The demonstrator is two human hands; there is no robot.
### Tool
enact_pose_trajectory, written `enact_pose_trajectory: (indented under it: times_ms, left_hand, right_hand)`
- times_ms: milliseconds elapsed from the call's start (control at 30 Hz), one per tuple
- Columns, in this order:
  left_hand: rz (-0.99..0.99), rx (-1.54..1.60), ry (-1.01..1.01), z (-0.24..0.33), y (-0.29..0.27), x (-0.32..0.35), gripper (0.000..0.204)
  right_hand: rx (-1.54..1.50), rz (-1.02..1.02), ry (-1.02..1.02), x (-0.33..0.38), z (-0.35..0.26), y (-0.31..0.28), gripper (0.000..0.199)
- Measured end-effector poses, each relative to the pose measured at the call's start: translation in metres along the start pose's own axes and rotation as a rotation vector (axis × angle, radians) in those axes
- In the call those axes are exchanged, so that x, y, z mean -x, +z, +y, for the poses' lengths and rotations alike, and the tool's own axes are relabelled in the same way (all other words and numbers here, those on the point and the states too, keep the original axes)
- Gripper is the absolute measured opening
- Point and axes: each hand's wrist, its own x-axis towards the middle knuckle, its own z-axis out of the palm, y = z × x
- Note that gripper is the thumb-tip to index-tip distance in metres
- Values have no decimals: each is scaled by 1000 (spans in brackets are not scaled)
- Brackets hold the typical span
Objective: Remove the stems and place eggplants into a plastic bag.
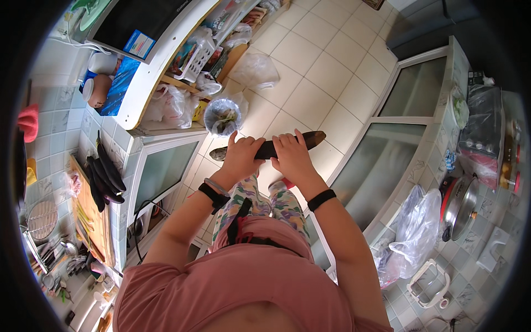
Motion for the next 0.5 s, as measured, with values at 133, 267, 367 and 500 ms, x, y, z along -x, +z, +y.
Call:
enact_pose_trajectory:
  times_ms: [133,267,367,500]
  left_hand:
    - [-37,14,-3,-28,-2,0,54]
    - [-66,-52,31,-50,-3,-2,51]
    - [-99,-65,25,-58,-7,-5,46]
    - [-146,-30,-6,-70,-5,-4,49]
  right_hand:
    - [5,19,-61,-25,-12,16,39]
    - [9,-91,-51,-40,-27,33,38]
    - [13,-71,-53,-46,-29,49,37]
    - [14,-45,-54,-58,-35,53,31]
